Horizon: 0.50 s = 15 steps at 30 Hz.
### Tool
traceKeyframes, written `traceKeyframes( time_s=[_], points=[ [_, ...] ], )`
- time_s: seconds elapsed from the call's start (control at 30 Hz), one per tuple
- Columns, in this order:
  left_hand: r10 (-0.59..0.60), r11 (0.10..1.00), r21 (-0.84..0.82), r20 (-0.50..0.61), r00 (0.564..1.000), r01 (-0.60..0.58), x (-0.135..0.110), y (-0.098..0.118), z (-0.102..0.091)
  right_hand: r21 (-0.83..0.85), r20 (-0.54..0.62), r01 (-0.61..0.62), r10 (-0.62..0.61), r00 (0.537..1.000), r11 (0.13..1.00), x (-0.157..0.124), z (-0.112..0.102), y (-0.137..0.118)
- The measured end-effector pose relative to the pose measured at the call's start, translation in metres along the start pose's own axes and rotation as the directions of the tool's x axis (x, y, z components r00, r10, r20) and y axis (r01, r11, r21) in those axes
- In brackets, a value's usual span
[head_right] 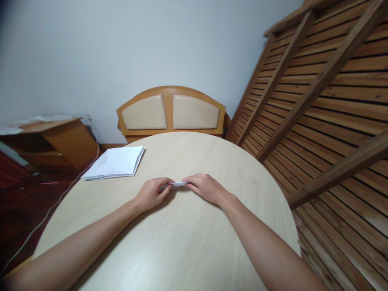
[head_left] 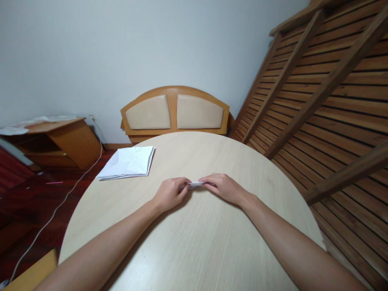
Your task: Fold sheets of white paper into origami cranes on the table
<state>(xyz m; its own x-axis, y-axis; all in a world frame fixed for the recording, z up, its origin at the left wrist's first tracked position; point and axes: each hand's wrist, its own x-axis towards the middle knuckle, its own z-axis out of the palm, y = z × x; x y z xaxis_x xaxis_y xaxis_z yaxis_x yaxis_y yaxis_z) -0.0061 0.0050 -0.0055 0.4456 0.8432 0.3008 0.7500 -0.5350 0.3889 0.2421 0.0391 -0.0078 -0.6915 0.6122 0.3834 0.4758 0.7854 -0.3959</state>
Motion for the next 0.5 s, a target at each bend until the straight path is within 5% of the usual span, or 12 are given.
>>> traceKeyframes(
  time_s=[0.33, 0.5],
  points=[
    [0.009, 0.996, -0.09, -0.059, 0.998, -0.014, -0.001, 0.005, -0.008, 0.142, -0.058, -0.062, 0.071, 0.996, 0.988, 0.001, -0.007, -0.015],
    [-0.05, 0.989, -0.141, -0.029, 0.998, 0.045, 0.001, 0.003, -0.013, 0.28, -0.033, -0.183, 0.2, 0.979, 0.942, 0.003, -0.009, -0.023]
  ],
)
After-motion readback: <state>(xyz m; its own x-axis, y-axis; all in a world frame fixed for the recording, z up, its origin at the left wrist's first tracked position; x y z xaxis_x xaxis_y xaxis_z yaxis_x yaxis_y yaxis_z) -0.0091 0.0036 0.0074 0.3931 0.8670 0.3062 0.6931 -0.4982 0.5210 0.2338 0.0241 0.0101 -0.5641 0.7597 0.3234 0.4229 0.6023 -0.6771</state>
